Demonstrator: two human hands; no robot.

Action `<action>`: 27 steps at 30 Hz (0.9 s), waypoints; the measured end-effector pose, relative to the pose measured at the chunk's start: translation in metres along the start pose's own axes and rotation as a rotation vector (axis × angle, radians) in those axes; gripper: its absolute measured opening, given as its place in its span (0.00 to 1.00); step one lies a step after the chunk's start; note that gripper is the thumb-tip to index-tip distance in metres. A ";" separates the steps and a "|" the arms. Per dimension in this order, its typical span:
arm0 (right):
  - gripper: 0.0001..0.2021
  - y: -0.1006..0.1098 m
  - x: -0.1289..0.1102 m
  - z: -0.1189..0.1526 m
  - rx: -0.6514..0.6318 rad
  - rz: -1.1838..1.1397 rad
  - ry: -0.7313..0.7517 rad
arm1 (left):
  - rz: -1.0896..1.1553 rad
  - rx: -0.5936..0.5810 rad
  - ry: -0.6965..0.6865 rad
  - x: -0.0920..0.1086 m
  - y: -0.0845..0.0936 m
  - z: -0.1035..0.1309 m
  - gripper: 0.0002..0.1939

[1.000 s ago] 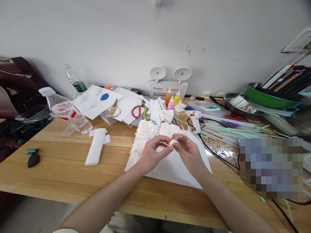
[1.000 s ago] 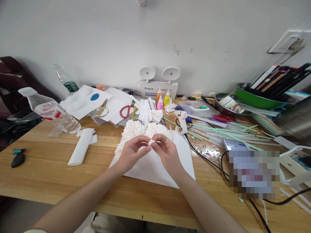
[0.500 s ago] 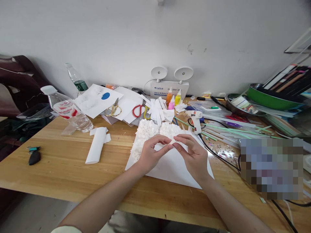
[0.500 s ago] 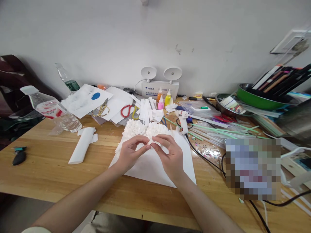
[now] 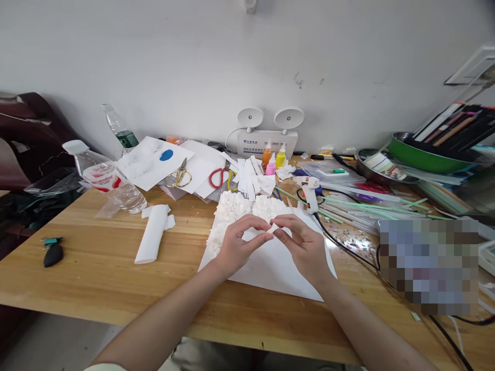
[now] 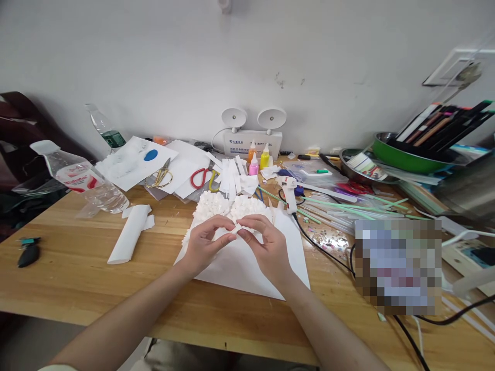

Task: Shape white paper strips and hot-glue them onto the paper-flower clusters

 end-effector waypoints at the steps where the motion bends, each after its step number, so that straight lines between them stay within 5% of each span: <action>1: 0.04 0.000 0.000 -0.001 -0.008 -0.004 -0.007 | -0.004 -0.008 0.000 0.000 0.000 0.000 0.06; 12: 0.04 -0.002 0.004 -0.005 -0.027 -0.102 -0.060 | -0.005 0.007 0.117 -0.001 0.000 -0.002 0.06; 14: 0.06 0.006 0.014 -0.009 0.053 -0.051 -0.108 | 0.020 0.023 0.145 -0.004 0.002 -0.004 0.07; 17: 0.11 0.029 0.038 -0.019 0.402 0.187 -0.261 | 0.077 0.025 0.190 -0.006 0.004 -0.006 0.07; 19: 0.13 0.046 0.053 -0.027 0.518 0.301 -0.298 | 0.131 -0.001 0.213 -0.005 0.006 -0.008 0.08; 23: 0.20 0.070 0.071 -0.046 0.583 0.535 -0.345 | 0.241 -0.041 0.244 -0.004 0.008 -0.008 0.08; 27: 0.18 0.074 0.081 -0.064 0.515 0.688 -0.425 | 0.285 0.000 0.288 -0.005 0.010 -0.008 0.10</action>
Point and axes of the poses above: each hand's wrist, its own z-axis away from the middle knuckle, its own y-axis out of the back of the hand, x = y × z, the point moved 1 cm from there along -z, towards the middle knuckle, and after that the axes turned 3 degrees about y, right-handed, at the moved point
